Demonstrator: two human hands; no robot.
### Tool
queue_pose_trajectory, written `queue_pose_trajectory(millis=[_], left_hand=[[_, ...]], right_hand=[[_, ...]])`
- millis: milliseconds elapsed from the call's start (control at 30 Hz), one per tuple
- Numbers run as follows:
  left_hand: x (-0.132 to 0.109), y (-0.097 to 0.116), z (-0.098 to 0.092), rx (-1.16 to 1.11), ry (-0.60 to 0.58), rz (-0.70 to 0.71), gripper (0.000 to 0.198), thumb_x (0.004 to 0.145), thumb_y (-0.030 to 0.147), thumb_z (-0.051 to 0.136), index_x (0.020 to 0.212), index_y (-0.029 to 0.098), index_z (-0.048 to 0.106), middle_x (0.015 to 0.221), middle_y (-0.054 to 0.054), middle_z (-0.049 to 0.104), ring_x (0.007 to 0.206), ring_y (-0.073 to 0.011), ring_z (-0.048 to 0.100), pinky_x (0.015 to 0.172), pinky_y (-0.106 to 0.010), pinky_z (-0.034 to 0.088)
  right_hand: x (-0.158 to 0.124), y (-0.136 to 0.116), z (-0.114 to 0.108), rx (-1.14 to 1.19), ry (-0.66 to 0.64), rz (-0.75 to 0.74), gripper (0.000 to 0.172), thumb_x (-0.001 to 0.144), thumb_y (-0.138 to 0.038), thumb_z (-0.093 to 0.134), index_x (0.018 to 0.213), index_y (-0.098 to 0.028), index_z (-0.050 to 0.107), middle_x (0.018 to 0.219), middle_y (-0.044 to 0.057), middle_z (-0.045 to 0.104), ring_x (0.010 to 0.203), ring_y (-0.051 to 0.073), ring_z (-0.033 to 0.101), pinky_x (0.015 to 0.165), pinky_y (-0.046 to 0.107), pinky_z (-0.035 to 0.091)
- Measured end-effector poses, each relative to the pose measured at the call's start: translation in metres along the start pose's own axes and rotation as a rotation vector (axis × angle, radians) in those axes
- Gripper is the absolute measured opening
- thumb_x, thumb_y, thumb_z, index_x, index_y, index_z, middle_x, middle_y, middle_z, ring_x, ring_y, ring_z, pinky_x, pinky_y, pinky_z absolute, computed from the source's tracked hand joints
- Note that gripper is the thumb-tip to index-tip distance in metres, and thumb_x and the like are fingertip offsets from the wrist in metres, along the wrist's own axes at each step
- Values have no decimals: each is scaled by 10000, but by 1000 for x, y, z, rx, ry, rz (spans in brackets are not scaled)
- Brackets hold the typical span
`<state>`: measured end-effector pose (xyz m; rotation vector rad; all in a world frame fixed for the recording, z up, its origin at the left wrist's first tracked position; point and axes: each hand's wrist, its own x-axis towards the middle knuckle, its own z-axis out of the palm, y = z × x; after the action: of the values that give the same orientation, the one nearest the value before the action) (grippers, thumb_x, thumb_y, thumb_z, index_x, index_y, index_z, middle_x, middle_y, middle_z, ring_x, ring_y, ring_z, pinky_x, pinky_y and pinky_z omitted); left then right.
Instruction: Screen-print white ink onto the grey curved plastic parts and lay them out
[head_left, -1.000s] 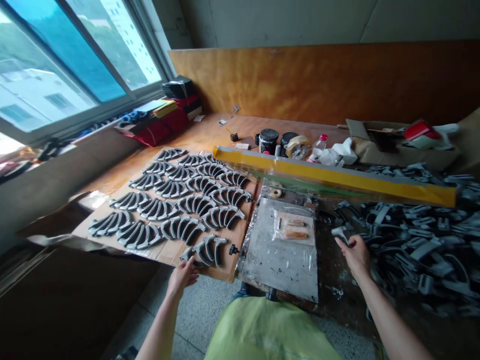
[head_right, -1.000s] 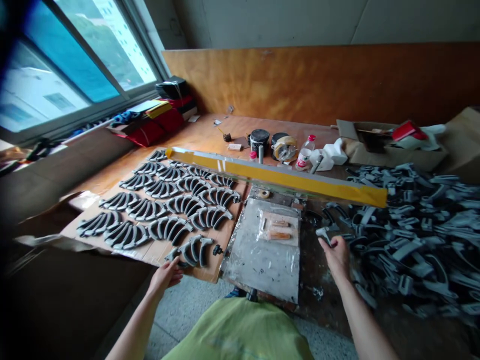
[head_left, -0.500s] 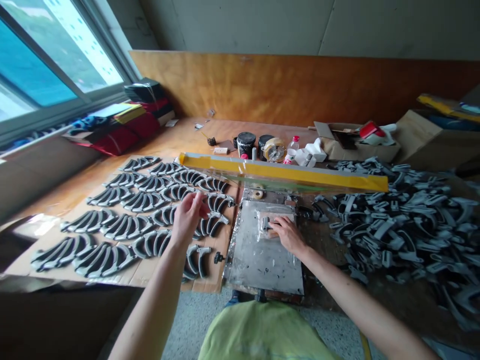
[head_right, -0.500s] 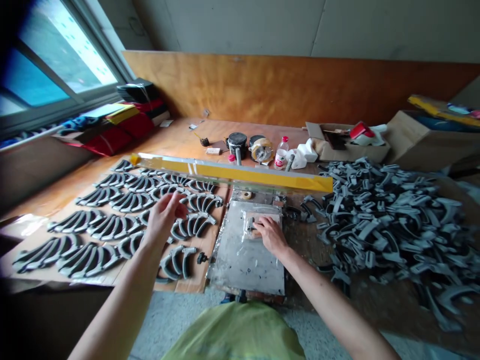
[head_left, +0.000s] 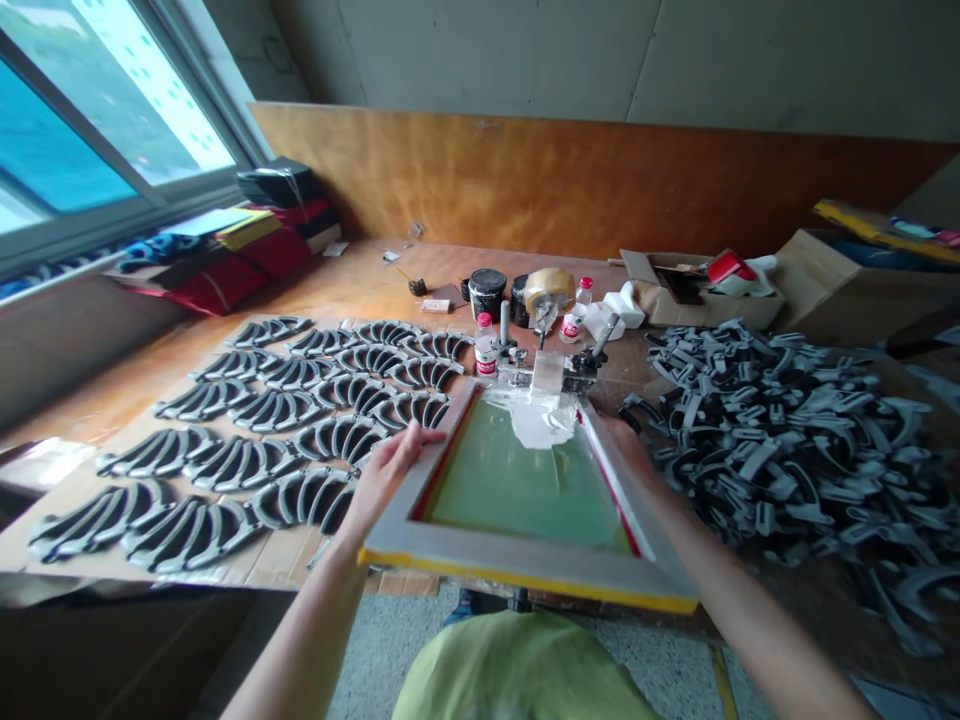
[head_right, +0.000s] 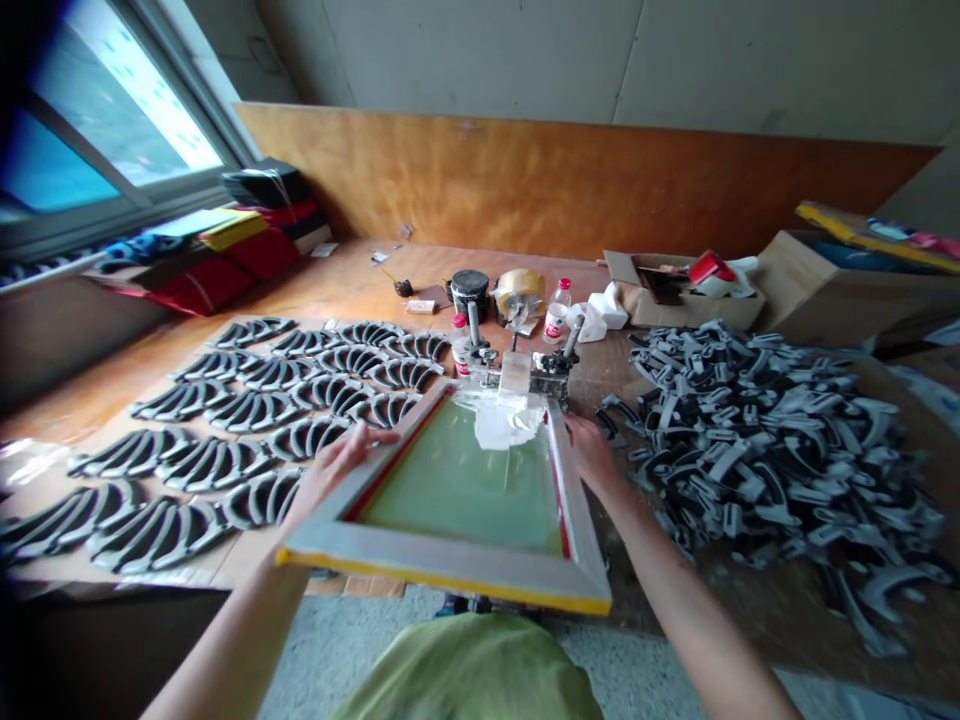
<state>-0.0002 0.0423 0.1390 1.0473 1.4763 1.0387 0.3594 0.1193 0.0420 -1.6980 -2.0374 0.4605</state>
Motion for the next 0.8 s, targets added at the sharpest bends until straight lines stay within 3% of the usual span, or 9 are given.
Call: queue_pose_trajectory(millis=[67, 133, 200, 267, 367, 433, 533, 667, 800], left_hand=[[-13, -35, 0, 9, -65, -129, 660, 747, 640, 647, 1222, 181, 664, 785, -34, 719, 675, -203, 658, 580, -269, 497], [-17, -70, 6, -2, -68, -183, 839, 728, 628, 671, 1424, 201, 476, 776, -19, 704, 667, -199, 651, 572, -268, 490], [-14, -98, 14, 23, -38, -182, 948, 725, 627, 665, 1505, 204, 331, 732, 5, 679, 634, -187, 633, 560, -265, 479], [-10, -116, 20, 65, -20, -170, 942, 743, 624, 637, 1515, 198, 306, 706, 20, 661, 621, -181, 623, 562, -268, 473], [-5, -129, 21, 105, -20, -162, 870, 773, 612, 605, 1495, 201, 349, 721, 23, 657, 622, -176, 619, 581, -274, 474], [-5, -132, 20, 106, -19, -170, 831, 776, 607, 605, 1471, 206, 390, 737, 21, 658, 627, -171, 616, 586, -270, 469], [-5, -136, 19, 73, -6, -192, 813, 766, 609, 620, 1445, 205, 425, 740, 19, 658, 625, -170, 615, 584, -267, 465], [-6, -139, 19, 38, -10, -213, 820, 748, 625, 636, 1426, 209, 438, 747, 15, 673, 619, -170, 619, 579, -266, 470], [-5, -140, 19, 33, -13, -214, 799, 744, 638, 634, 1401, 218, 459, 765, 5, 694, 641, -178, 637, 582, -265, 479]], right_hand=[[17, 3, -19, -60, 152, 31, 328, 918, -232, 460, 1137, -91, 660, 1040, 118, 722, 949, 210, 674, 856, 316, 530], [37, -12, -25, -133, 246, -69, 414, 844, -230, 620, 1240, -109, 602, 1249, 168, 632, 1148, 263, 596, 972, 387, 482], [55, -37, -19, -208, 207, -221, 549, 772, -226, 714, 1288, -126, 555, 1352, 178, 546, 1246, 292, 512, 1021, 419, 441], [68, -61, -7, -292, 68, -279, 463, 758, -197, 717, 1200, -138, 593, 1233, 159, 612, 1168, 289, 550, 968, 401, 461], [72, -76, 10, -379, -137, -212, 168, 807, -175, 643, 975, -170, 651, 909, 98, 694, 916, 244, 631, 824, 331, 484], [63, -74, 18, -382, -175, -216, 82, 828, -172, 608, 893, -181, 657, 834, 85, 690, 846, 231, 630, 782, 315, 475], [37, -65, 22, -329, -199, -383, 130, 826, -98, 553, 826, -185, 649, 842, 87, 679, 871, 235, 603, 765, 316, 455], [5, -57, 10, -266, -285, -570, 283, 771, 33, 473, 800, -194, 638, 834, 69, 663, 864, 216, 576, 717, 294, 431], [9, -54, -8, -241, -364, -628, 302, 708, 57, 499, 761, -209, 632, 789, 29, 652, 833, 191, 570, 692, 267, 407]])
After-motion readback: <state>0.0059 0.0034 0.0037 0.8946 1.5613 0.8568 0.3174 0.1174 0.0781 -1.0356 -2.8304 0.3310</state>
